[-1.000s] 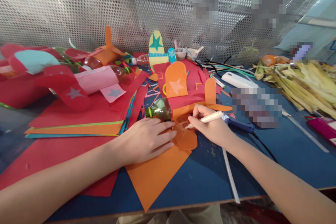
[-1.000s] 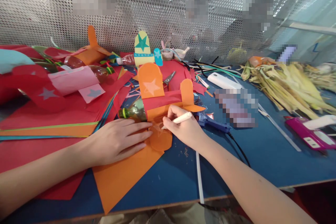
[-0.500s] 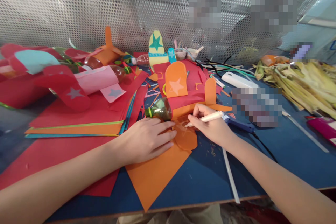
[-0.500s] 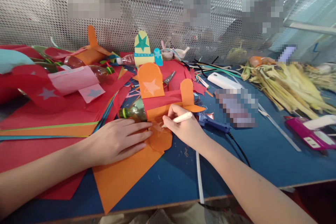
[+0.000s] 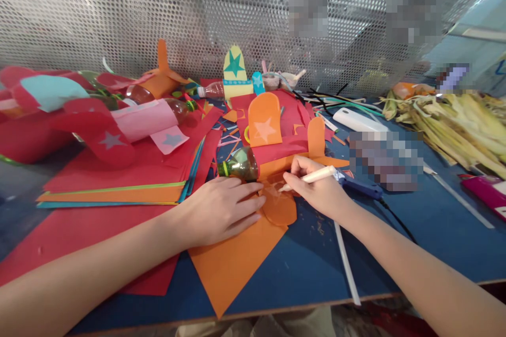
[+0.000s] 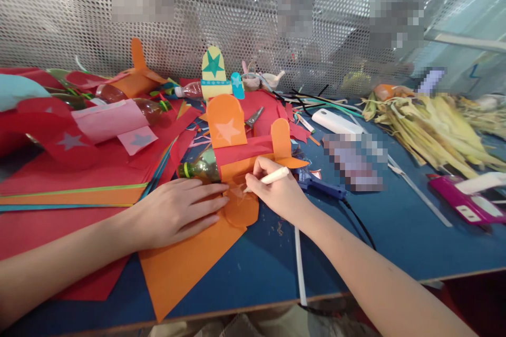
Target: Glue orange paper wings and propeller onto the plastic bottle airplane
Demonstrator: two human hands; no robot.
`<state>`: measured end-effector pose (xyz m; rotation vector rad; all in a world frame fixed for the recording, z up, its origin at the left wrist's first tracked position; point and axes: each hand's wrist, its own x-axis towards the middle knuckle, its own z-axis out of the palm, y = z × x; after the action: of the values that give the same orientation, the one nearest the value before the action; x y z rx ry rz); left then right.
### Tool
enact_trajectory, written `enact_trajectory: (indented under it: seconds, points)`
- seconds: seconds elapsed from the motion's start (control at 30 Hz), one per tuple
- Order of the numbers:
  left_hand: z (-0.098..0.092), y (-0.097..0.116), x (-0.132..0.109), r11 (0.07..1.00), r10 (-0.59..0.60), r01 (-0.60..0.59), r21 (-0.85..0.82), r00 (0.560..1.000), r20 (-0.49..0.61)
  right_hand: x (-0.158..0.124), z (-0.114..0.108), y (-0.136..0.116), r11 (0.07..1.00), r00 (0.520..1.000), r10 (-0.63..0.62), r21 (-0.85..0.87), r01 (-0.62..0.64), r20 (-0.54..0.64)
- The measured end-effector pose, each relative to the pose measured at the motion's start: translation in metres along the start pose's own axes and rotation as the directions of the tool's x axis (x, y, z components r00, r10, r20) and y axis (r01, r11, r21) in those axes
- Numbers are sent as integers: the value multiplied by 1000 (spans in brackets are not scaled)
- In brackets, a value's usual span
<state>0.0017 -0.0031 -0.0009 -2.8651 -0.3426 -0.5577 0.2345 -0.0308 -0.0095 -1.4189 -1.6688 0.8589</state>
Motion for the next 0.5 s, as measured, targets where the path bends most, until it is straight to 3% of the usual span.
enact_trajectory:
  seconds: [0.5]
  points:
    - [0,-1,0,1000,0,0,2,1000,5,0,0,-3,999,1000,-8,-49,7,-29]
